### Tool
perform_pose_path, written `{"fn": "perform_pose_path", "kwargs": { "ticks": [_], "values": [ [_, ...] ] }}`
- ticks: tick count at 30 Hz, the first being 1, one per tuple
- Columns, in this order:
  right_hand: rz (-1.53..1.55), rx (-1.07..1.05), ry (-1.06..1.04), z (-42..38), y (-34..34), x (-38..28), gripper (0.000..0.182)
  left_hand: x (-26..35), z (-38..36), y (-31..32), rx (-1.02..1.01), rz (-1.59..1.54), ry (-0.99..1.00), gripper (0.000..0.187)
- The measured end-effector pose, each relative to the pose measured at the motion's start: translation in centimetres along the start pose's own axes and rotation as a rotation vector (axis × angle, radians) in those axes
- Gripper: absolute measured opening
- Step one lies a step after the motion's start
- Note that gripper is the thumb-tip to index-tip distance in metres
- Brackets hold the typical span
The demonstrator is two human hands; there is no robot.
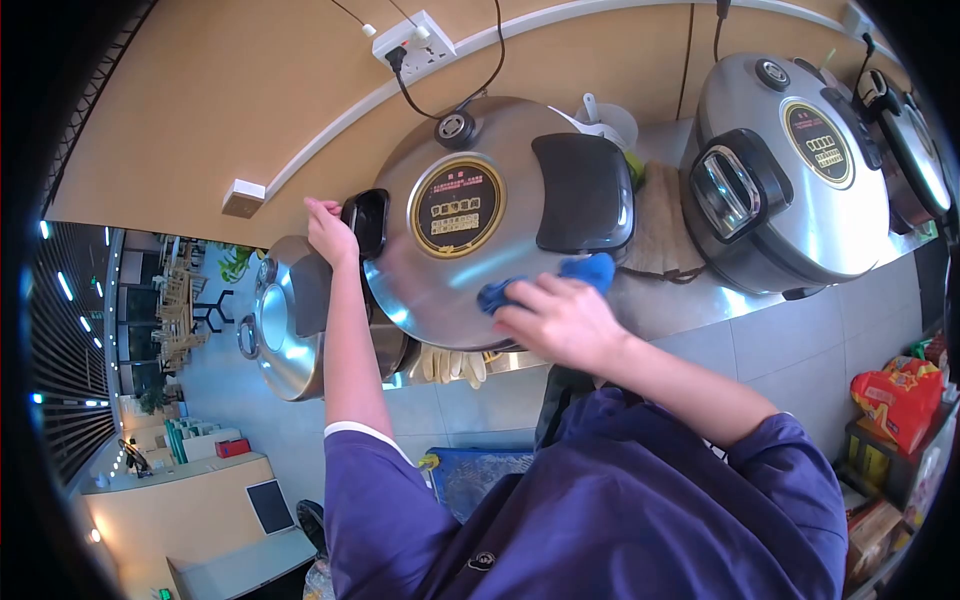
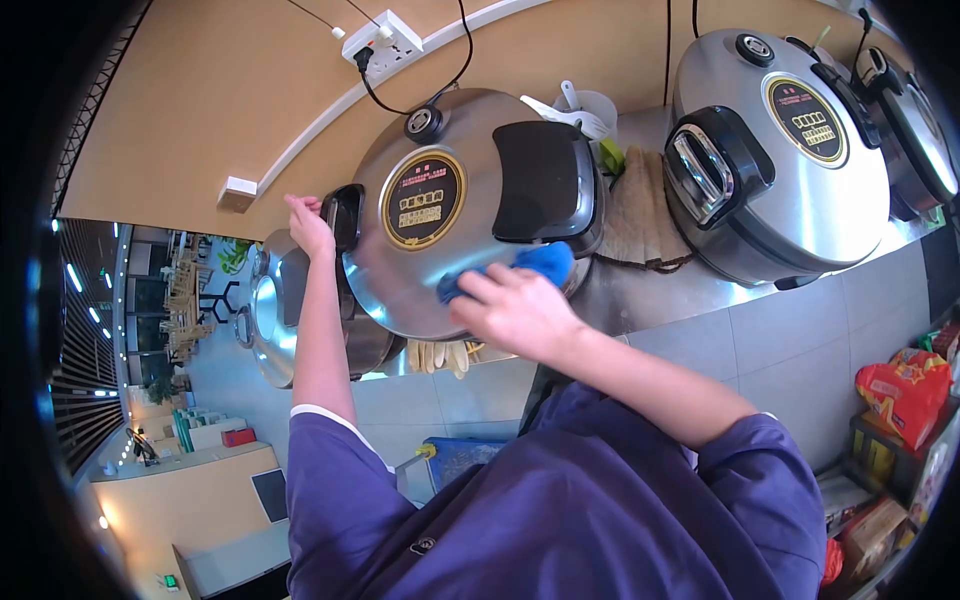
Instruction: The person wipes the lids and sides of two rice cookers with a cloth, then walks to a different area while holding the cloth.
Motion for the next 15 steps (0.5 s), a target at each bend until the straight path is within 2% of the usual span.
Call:
{"fn": "perform_pose_path", "kwargs": {
  "ticks": [4,7,11,15],
  "values": [
    [-0.157,0.277,0.134,-1.6,-4.2,3.2,0.016,-0.6,0.4,0.2,0.021,-0.049,-0.014,0.071],
    [-0.150,0.289,0.182,-2.2,-4.0,3.1,0.016,-0.3,0.0,0.0,0.025,-0.061,-0.010,0.069],
    [-0.121,0.203,0.313,-1.8,-4.7,2.9,0.028,0.4,-0.2,-0.2,0.044,-0.046,0.005,0.068],
    [-0.087,0.116,0.213,-0.3,-2.8,2.1,0.034,0.8,-0.5,-0.2,0.048,-0.120,0.012,0.064]
  ]
}}
Point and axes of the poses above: each hand's wrist, its own z-axis towards the middle knuckle, its own y-axis out of the palm, x = y × z, the point moved 7 cm from there along z, towards the middle knuckle, and after that the axes turned 11 degrees about z, right-handed, at the moved point
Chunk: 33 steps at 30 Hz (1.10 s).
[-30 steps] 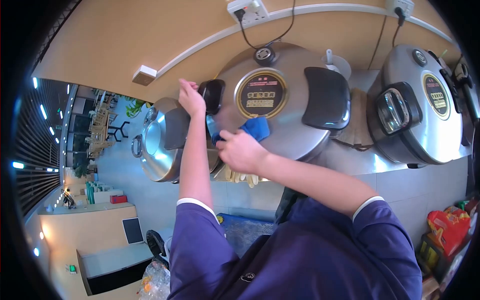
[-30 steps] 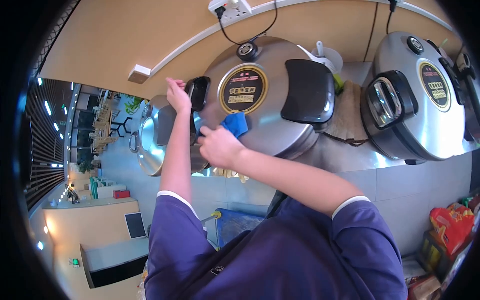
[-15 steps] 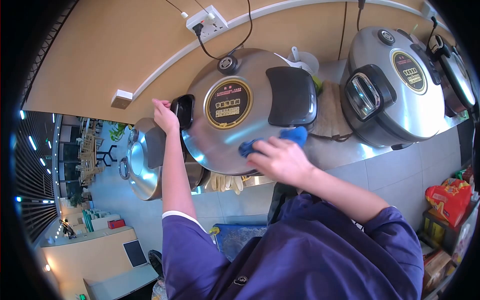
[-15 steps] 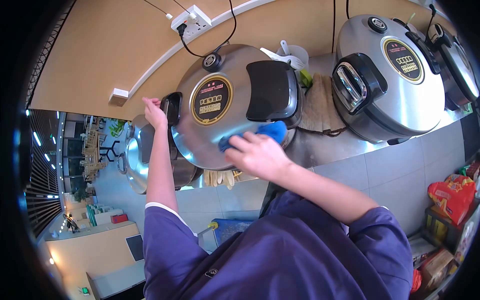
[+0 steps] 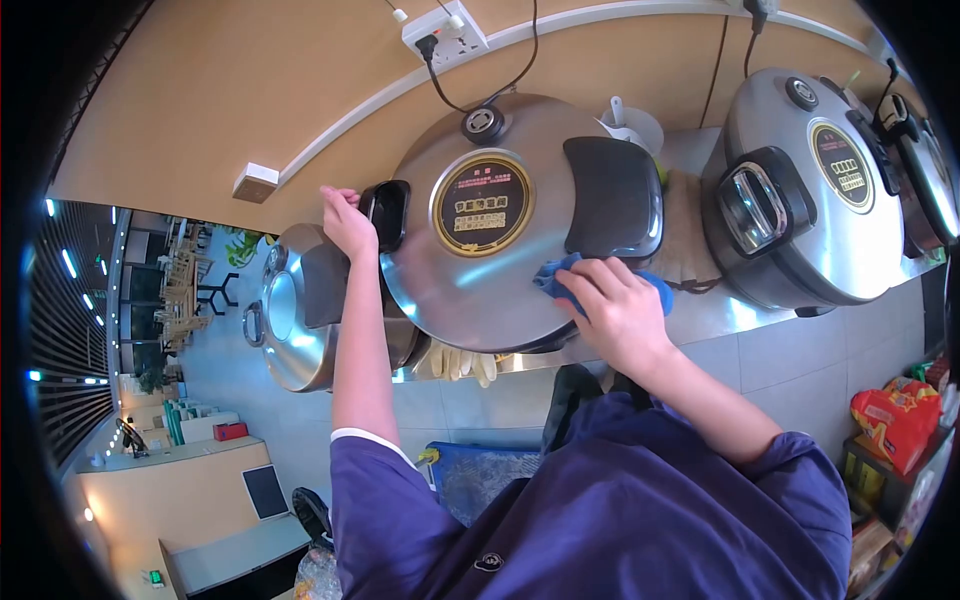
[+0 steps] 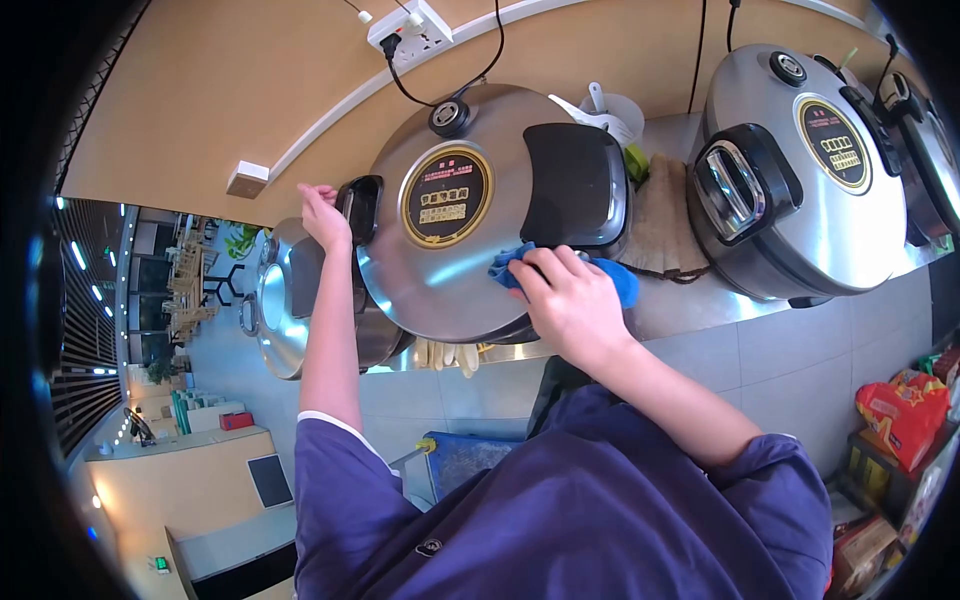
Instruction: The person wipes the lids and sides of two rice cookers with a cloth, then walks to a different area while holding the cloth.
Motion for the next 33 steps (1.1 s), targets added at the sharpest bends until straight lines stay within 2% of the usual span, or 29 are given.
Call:
{"fn": "perform_pose_path", "kwargs": {
  "ticks": [1,4,5,10,14,18,21,24,33],
  "values": [
    [0.025,-0.017,-0.012,0.6,0.8,-0.4,0.023,0.1,-0.1,-0.2,0.015,-0.007,0.004,0.063],
    [0.014,-0.140,-0.074,3.4,4.1,-1.5,0.016,0.4,-0.2,-0.3,0.027,0.004,0.020,0.062],
    [0.024,-0.175,-0.088,4.4,5.6,-2.0,0.015,0.5,-0.2,-0.3,0.013,0.016,0.025,0.067],
    [0.083,-0.264,-0.226,8.9,14.7,-4.7,0.015,0.3,0.0,-0.2,0.010,0.040,0.013,0.069],
    [0.062,-0.202,-0.279,10.1,16.5,-5.4,0.015,-0.2,0.1,-0.1,0.017,0.039,-0.014,0.064],
    [0.120,-0.265,-0.242,8.3,15.2,-4.5,0.017,-0.9,0.4,0.0,0.001,0.017,-0.024,0.067],
    [0.175,-0.211,-0.174,5.9,10.9,-3.4,0.023,-1.0,0.5,-0.1,-0.011,0.023,-0.026,0.068],
    [0.152,-0.212,-0.137,3.4,7.4,-2.6,0.018,-0.7,0.4,-0.1,-0.030,0.029,-0.022,0.069],
    [0.137,-0.029,-0.021,-0.2,-1.5,0.5,0.030,-1.8,0.9,0.3,-0.017,0.002,0.007,0.069]
  ]
}}
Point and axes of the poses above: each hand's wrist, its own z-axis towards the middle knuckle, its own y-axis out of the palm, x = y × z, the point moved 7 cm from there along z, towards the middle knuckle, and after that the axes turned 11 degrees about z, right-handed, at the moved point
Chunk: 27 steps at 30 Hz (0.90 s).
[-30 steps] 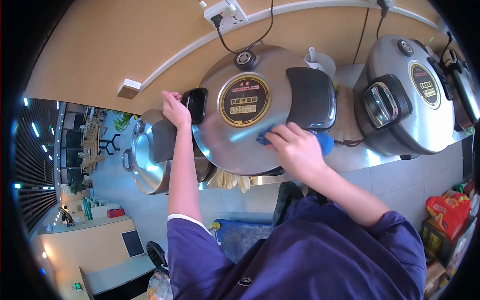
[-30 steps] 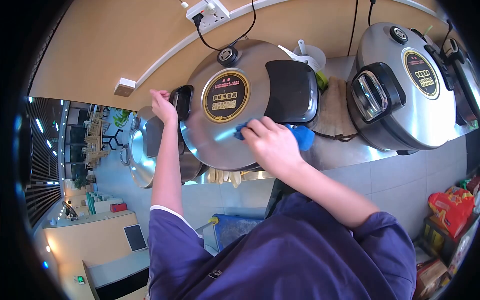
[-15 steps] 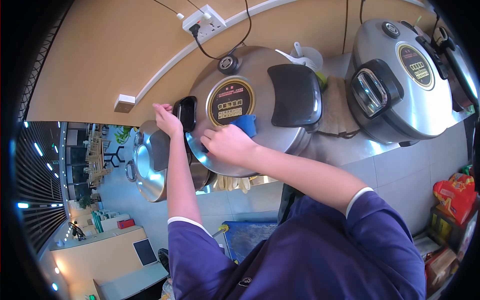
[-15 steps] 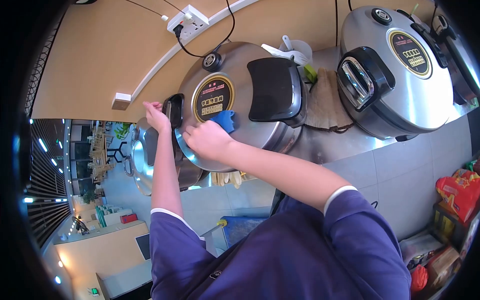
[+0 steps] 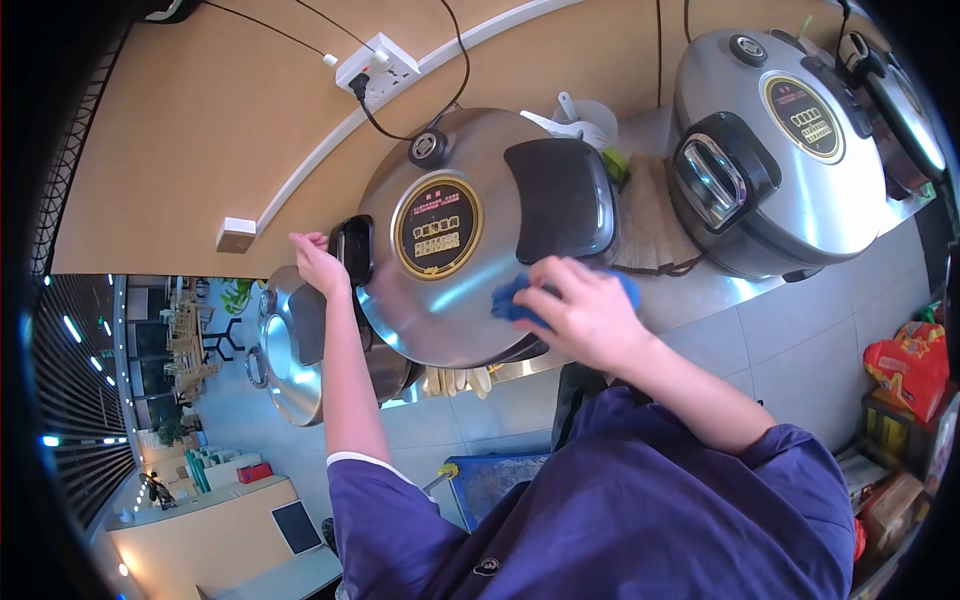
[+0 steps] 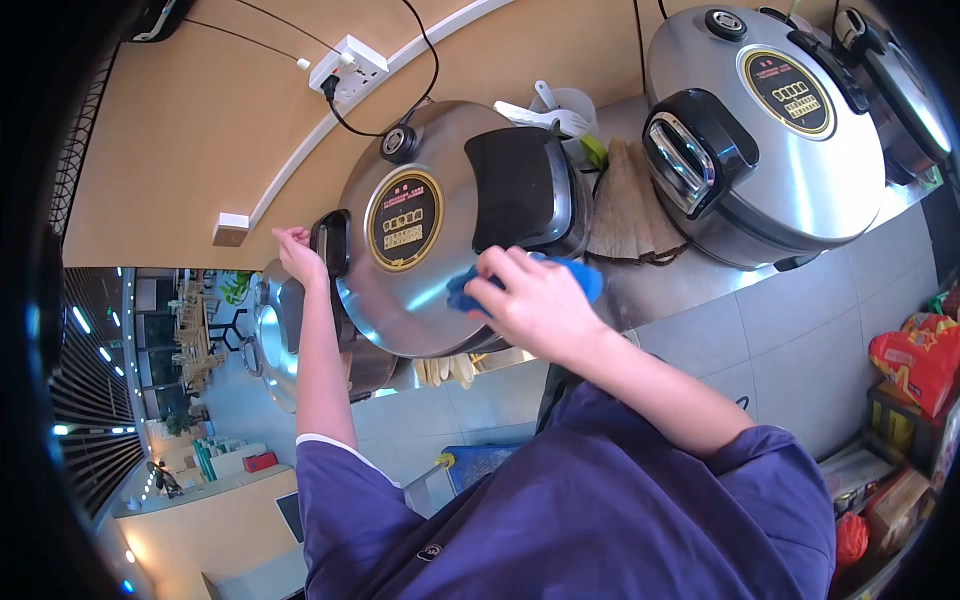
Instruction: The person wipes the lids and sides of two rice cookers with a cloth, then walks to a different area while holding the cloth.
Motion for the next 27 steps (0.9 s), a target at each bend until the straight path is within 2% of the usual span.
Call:
{"fn": "perform_pose_path", "kwargs": {
  "ticks": [4,11,14,17,19,21,22,23,25,26,27],
  "values": [
    [-0.113,0.220,-0.001,1.7,-3.4,2.3,0.034,-0.1,-0.1,0.1,-0.002,0.002,0.011,0.070],
    [-0.191,0.215,0.097,5.6,-3.5,7.7,0.037,-0.2,0.1,0.1,-0.038,0.039,-0.003,0.074],
    [-0.259,0.301,0.145,8.0,-3.8,10.6,0.039,-0.2,0.1,0.0,-0.036,0.042,-0.001,0.074],
    [-0.257,0.258,0.204,10.3,-3.7,12.5,0.038,0.1,0.1,0.0,-0.042,0.060,0.014,0.075],
    [-0.193,0.245,0.250,11.4,-3.6,14.4,0.044,0.2,0.1,0.1,-0.052,0.056,0.000,0.075],
    [-0.170,0.256,0.387,12.1,-4.1,16.4,0.041,0.4,-0.1,0.2,-0.067,0.042,-0.006,0.074],
    [-0.105,0.284,0.505,12.1,-4.2,18.6,0.050,0.5,-0.1,0.1,-0.066,0.034,-0.016,0.074],
    [-0.110,0.304,0.510,11.9,-4.5,19.9,0.050,0.5,-0.2,0.1,-0.067,0.027,-0.025,0.073],
    [0.124,0.312,0.756,10.3,-4.3,23.9,0.062,1.0,-0.4,0.1,-0.070,0.024,-0.005,0.071],
    [0.190,0.363,0.780,9.2,-3.5,25.9,0.071,0.9,-0.3,0.0,-0.057,0.035,-0.008,0.071],
    [0.220,0.398,0.826,8.4,-3.6,25.6,0.069,0.6,-0.2,0.0,-0.045,0.048,-0.012,0.070]
  ]
}}
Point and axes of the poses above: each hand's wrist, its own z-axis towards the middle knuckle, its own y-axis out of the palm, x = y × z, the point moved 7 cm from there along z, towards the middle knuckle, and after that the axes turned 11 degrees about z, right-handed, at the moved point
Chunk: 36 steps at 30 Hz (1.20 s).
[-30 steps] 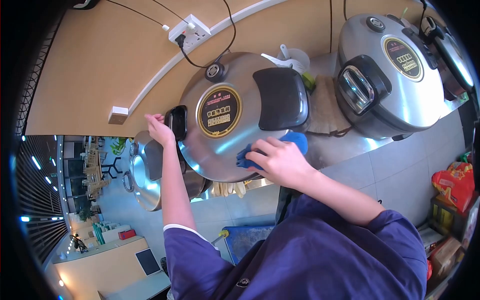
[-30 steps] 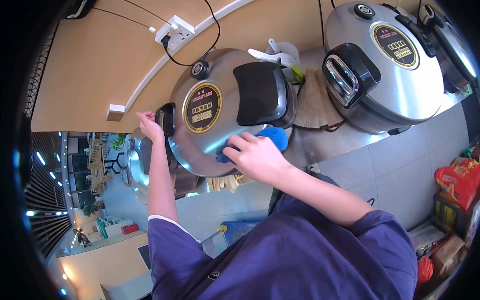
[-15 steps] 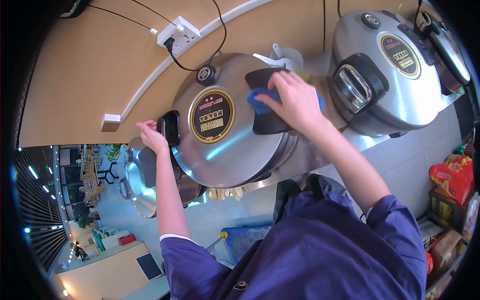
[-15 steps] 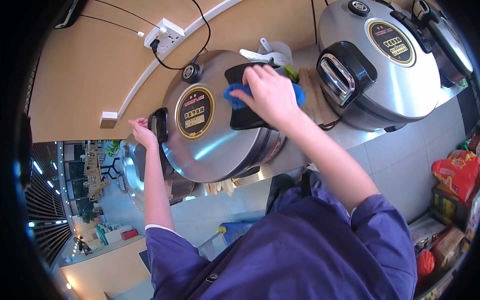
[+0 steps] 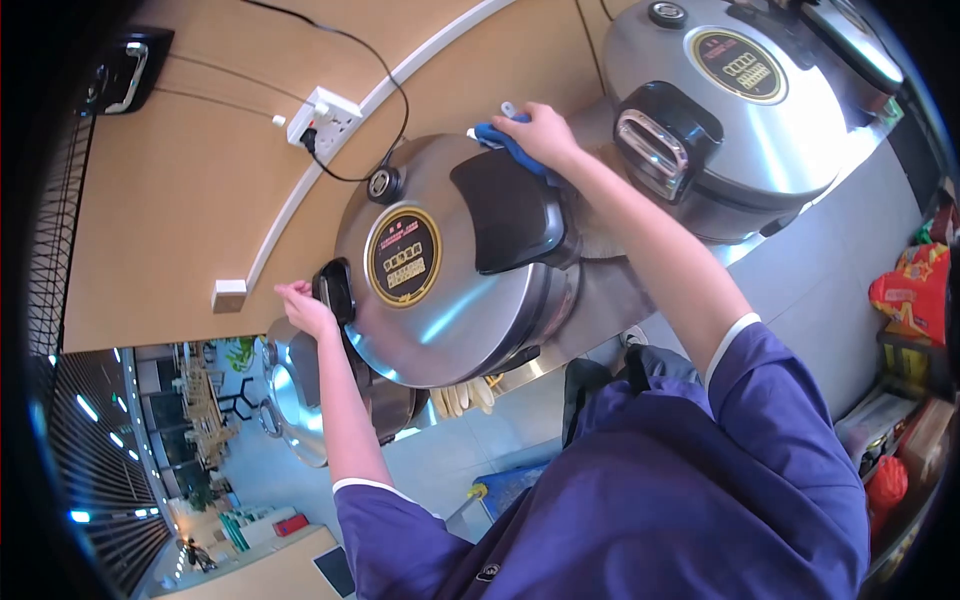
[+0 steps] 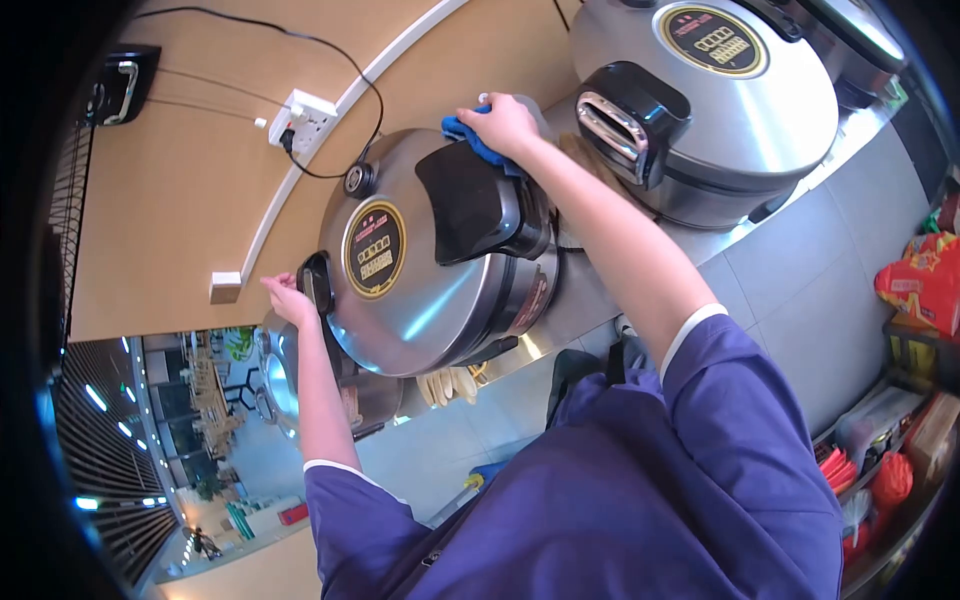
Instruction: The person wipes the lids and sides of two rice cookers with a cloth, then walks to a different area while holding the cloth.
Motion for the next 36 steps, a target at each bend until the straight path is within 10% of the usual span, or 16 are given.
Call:
{"fn": "perform_pose_path", "kwargs": {
  "ticks": [14,26,36],
  "values": [
    [0.222,0.494,-0.231,-18.9,-3.8,-0.5,0.028,0.0,0.1,0.2,0.003,-0.010,0.001,0.072],
    [0.056,0.074,-0.877,-27.2,2.1,7.8,0.042,0.8,0.1,0.2,-0.018,0.105,0.104,0.072],
    [-0.106,0.294,0.185,-26.6,4.6,22.7,0.032,0.3,0.1,0.0,-0.034,0.132,0.069,0.074]
  ]
}}
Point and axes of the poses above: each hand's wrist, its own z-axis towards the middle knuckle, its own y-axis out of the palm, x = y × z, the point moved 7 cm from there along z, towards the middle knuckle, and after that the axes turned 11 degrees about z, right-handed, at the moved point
